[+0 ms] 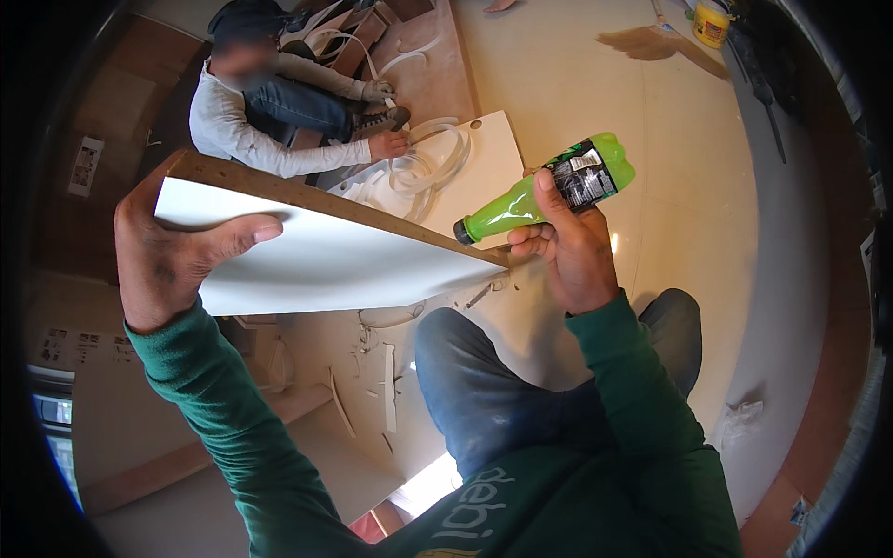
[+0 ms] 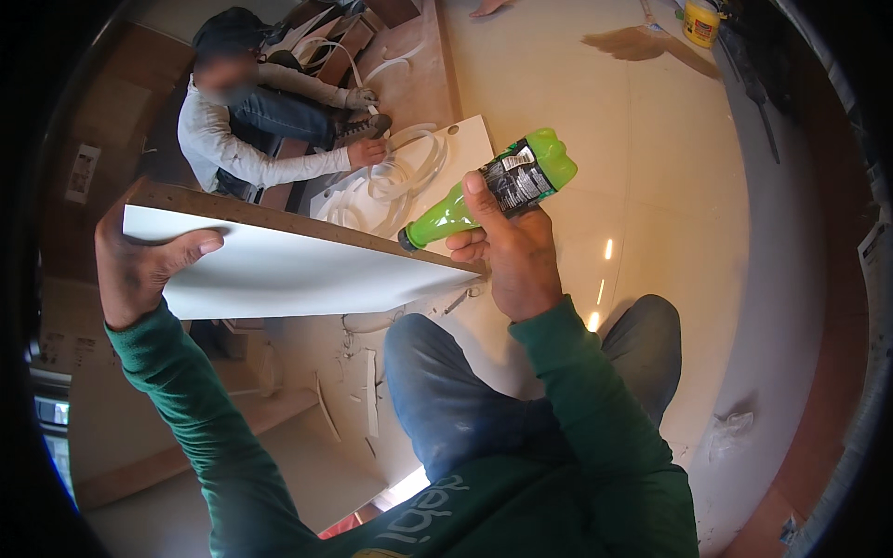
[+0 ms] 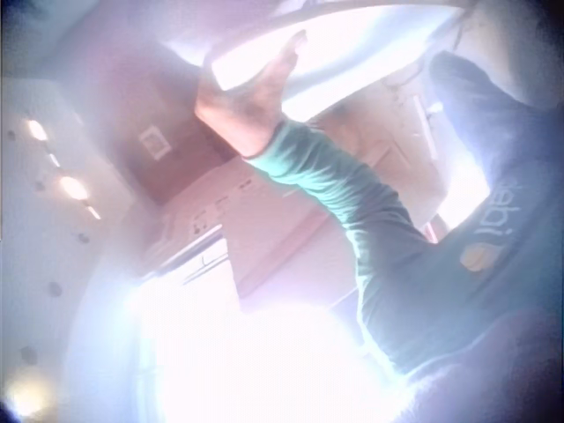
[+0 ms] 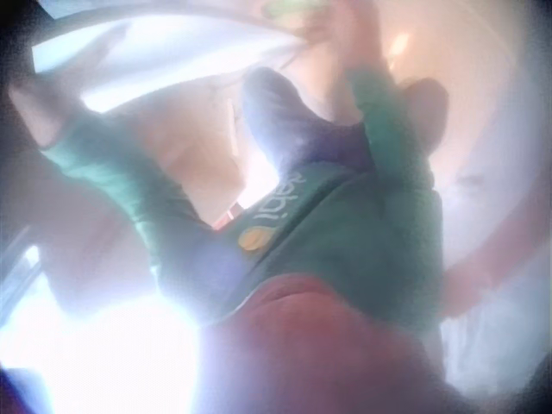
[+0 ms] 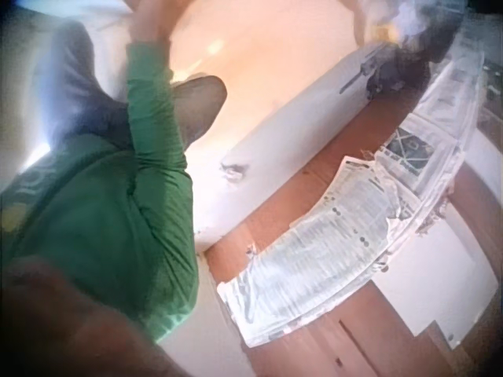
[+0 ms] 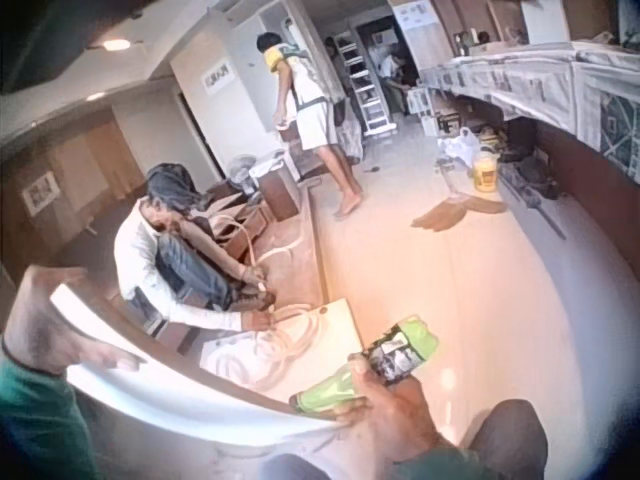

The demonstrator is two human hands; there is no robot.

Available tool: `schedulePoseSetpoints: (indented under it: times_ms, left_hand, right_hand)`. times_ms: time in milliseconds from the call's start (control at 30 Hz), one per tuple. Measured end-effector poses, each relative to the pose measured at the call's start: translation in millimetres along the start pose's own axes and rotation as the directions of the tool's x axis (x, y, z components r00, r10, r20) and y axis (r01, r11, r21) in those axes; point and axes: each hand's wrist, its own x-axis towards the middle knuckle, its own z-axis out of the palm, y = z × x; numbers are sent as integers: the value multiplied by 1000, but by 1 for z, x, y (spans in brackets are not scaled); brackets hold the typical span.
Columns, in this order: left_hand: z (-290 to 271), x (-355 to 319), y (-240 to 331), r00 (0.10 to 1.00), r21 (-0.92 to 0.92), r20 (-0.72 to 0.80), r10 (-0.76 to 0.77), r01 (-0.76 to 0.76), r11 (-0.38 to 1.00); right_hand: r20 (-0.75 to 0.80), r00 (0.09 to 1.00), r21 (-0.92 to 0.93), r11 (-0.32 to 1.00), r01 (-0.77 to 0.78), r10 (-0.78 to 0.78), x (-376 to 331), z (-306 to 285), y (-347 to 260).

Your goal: The person applies adhesive from a green bottle to the edges of a long wooden board and a white panel. They then position the board against a wall and handle other wooden components on the floor.

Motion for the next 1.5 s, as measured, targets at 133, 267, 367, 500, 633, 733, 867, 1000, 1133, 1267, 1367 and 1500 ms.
schedulePoseSetpoints:
  times_ms: [133, 267, 367, 500, 633, 733, 867, 1000, 1133, 1267, 1367, 1500]
  left_hand:
    - [-2, -3, 7, 1000, 61, -8, 2, -2, 998]
    - [0, -3, 6, 999, 28, 4, -32, 32, 999]
    - [4, -8, 4, 999, -3, -13, -39, 39, 999]
    - [-4, -12, -3, 1000, 94, -11, -23, 24, 995]
    - [-2, -7, 8, 998, 119, -16, -65, 66, 991]
    - [-6, -11, -2, 999, 181, -1, -55, 54, 982]
    - [-5, -19, -5, 995, 123, -33, -92, 95, 988]
    - [-9, -18, -7, 992, 130, -16, -129, 129, 983]
    - [-7, -19, 2, 990, 93, -25, -139, 141, 986]
    - [-4, -16, 6, 995, 139, -17, -101, 102, 985]
    - [-5, -17, 1, 996, 176, -13, -87, 88, 980]
    - [-9, -19, 0, 996, 165, -8, -94, 94, 982]
  right_hand:
    - [49, 996, 38, 997, 67, -69, -2, 24, 9]
    - [134, 981, 124, 984, 127, -143, -4, 45, 6]
    - [166, 956, 204, 957, 206, -241, -10, 60, 0]
    - [186, 956, 98, 972, 211, -227, -8, 48, 9]
    - [13, 984, -1, 984, 176, -176, 11, 9, 49]
    - [-39, 983, 28, 983, 179, -178, 7, 11, 60]
    - [84, 974, 29, 978, 208, -210, -3, 34, 29]
    - [181, 927, -12, 942, 336, -328, 0, 42, 18]
    - [75, 954, -111, 949, 297, -290, 9, 20, 44]
    - [35, 971, -124, 963, 238, -235, 15, 9, 53]
    - [97, 966, 1, 970, 242, -241, 6, 29, 34]
    - [219, 940, 67, 965, 253, -262, 1, 39, 16]
